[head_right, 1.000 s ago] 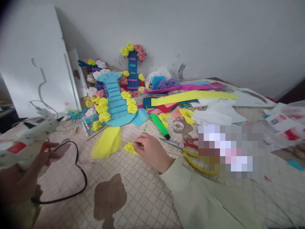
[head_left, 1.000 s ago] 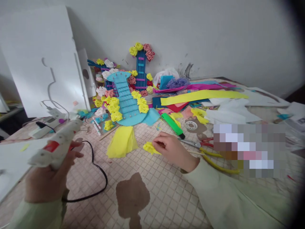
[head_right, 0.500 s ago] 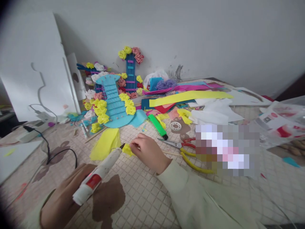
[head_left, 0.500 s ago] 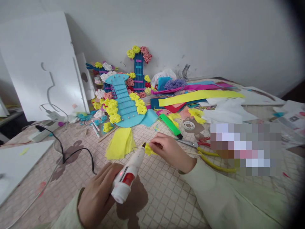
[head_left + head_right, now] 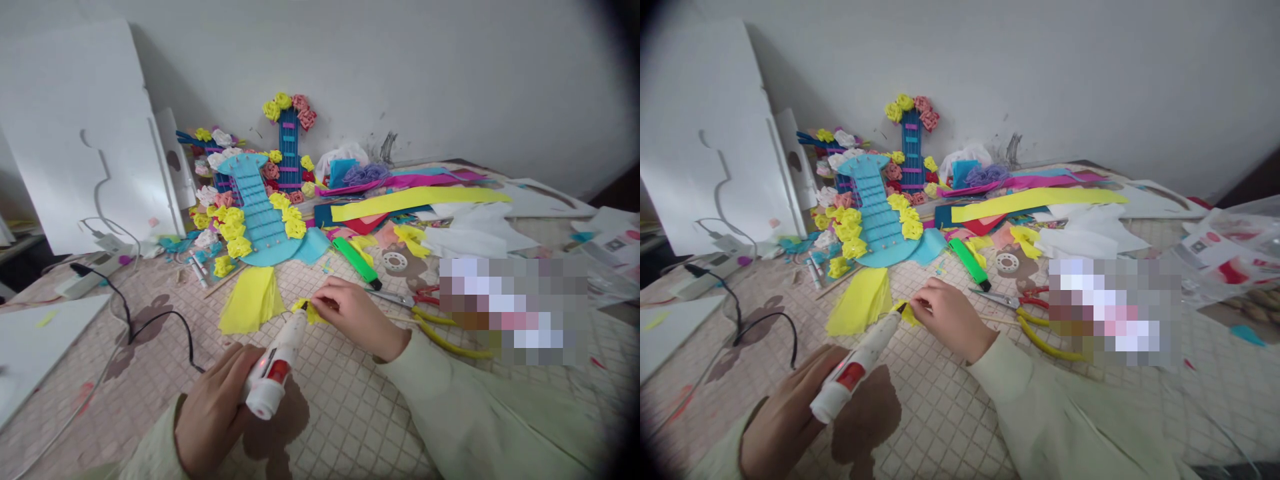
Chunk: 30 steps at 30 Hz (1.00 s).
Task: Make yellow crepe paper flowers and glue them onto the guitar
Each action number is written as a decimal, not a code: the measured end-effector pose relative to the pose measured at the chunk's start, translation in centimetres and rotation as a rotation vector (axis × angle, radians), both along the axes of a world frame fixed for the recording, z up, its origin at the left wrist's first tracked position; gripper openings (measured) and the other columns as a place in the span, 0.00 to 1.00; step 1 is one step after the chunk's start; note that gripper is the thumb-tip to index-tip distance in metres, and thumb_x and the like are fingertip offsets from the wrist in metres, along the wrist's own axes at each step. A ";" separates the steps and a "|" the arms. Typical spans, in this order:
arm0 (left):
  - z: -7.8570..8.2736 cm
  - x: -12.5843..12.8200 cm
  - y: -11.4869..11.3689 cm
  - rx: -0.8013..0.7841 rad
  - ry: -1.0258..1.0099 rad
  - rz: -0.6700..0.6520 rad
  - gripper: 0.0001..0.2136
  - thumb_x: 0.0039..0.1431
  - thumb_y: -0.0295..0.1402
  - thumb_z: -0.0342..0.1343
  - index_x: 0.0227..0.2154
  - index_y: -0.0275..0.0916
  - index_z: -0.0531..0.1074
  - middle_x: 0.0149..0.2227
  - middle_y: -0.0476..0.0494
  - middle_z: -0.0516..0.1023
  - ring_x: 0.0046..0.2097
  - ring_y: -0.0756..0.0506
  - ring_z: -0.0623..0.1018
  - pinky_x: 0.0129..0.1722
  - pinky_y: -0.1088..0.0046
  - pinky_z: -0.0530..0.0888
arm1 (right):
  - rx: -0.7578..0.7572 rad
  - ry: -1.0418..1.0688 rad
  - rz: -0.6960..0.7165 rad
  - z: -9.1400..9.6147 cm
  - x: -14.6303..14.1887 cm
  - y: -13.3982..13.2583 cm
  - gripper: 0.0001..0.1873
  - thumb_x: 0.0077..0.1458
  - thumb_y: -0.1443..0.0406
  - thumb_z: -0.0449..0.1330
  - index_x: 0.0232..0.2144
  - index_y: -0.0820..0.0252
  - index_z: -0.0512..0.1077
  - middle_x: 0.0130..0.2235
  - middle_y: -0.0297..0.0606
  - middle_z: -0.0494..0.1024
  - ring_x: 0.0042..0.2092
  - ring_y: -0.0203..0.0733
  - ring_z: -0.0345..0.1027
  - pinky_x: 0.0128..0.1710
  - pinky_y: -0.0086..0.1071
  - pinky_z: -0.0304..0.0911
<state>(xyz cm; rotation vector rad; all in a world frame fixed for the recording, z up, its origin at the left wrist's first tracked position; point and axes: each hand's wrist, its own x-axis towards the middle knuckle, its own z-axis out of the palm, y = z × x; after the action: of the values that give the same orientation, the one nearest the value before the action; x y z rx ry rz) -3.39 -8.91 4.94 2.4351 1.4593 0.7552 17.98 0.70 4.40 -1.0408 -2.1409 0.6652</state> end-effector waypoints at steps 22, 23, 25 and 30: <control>0.0 0.2 -0.5 -0.013 -0.029 0.042 0.13 0.56 0.43 0.43 0.37 0.42 0.65 0.30 0.45 0.72 0.31 0.46 0.73 0.30 0.71 0.70 | -0.009 -0.023 -0.003 0.3 0.0 -0.1 0.12 0.57 0.66 0.49 0.26 0.62 0.71 0.29 0.35 0.68 0.32 0.34 0.62 0.32 0.28 0.55; -0.1 0.2 -0.5 -0.016 -0.027 0.032 0.14 0.56 0.43 0.42 0.38 0.41 0.65 0.31 0.44 0.72 0.32 0.45 0.73 0.30 0.71 0.70 | -0.010 -0.023 -0.002 0.3 0.0 -0.1 0.12 0.57 0.66 0.49 0.26 0.62 0.71 0.29 0.35 0.68 0.32 0.34 0.62 0.32 0.28 0.55; -0.1 0.2 -0.4 -0.010 -0.030 0.025 0.14 0.56 0.43 0.42 0.38 0.41 0.65 0.31 0.44 0.72 0.32 0.45 0.73 0.30 0.70 0.70 | -0.009 -0.024 -0.002 0.2 0.0 -0.1 0.12 0.57 0.66 0.50 0.26 0.62 0.71 0.29 0.35 0.68 0.31 0.34 0.62 0.32 0.28 0.55; -0.2 0.1 -0.3 -0.014 -0.030 0.033 0.12 0.57 0.41 0.43 0.37 0.41 0.65 0.30 0.45 0.72 0.31 0.46 0.72 0.29 0.71 0.70 | -0.001 -0.031 -0.002 0.2 0.0 -0.1 0.12 0.56 0.66 0.50 0.26 0.62 0.71 0.29 0.35 0.68 0.31 0.34 0.62 0.32 0.29 0.55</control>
<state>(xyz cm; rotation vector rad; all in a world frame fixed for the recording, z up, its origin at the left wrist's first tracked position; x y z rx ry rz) -3.28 -9.26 4.78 2.3850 1.4921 0.7820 17.97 0.63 4.55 -1.0603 -2.1657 0.6531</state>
